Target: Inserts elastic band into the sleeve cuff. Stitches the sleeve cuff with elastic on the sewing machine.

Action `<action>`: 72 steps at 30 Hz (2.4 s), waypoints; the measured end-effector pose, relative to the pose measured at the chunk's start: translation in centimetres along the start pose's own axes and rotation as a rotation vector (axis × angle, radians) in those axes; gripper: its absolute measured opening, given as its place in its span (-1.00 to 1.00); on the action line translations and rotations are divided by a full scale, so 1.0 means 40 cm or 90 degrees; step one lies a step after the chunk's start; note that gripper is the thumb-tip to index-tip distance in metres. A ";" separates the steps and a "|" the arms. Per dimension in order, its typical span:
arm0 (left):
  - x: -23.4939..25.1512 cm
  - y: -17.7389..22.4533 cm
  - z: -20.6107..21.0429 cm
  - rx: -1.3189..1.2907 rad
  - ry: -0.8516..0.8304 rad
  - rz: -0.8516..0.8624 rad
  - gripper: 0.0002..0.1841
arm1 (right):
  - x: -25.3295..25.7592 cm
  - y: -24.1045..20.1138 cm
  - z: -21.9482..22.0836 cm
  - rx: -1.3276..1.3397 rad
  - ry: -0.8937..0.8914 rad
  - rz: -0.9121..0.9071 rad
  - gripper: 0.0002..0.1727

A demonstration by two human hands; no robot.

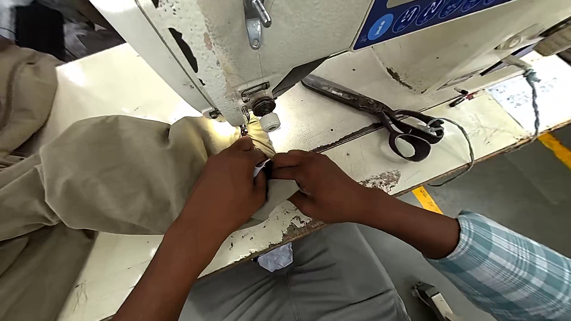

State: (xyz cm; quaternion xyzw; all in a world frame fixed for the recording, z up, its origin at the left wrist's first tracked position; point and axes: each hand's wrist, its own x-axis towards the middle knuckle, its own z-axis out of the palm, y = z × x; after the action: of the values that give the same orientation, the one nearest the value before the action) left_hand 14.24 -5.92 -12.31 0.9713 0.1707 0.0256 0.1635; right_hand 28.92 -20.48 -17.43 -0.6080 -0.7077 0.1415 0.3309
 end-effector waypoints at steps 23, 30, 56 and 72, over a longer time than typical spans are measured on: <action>-0.008 0.020 0.007 0.033 0.052 -0.067 -0.71 | 0.045 -0.008 -0.107 -0.329 -0.048 -0.123 -0.77; -0.012 -0.012 0.030 -0.089 0.093 -0.024 -0.73 | 0.025 -0.046 -0.092 -0.152 0.101 0.098 -0.78; -0.010 -0.013 0.029 -0.110 0.074 -0.062 -0.68 | 0.079 -0.038 -0.061 -0.114 0.059 0.333 -0.60; 0.002 -0.007 0.005 -0.097 0.028 -0.046 -0.79 | 0.063 0.010 -0.079 -0.195 -0.106 -0.171 -0.83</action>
State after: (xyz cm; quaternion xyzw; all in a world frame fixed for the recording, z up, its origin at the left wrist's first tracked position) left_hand 14.23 -5.70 -12.58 0.9484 0.2067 0.0539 0.2342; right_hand 31.17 -18.62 -14.58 -0.5377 -0.8205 0.0367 0.1907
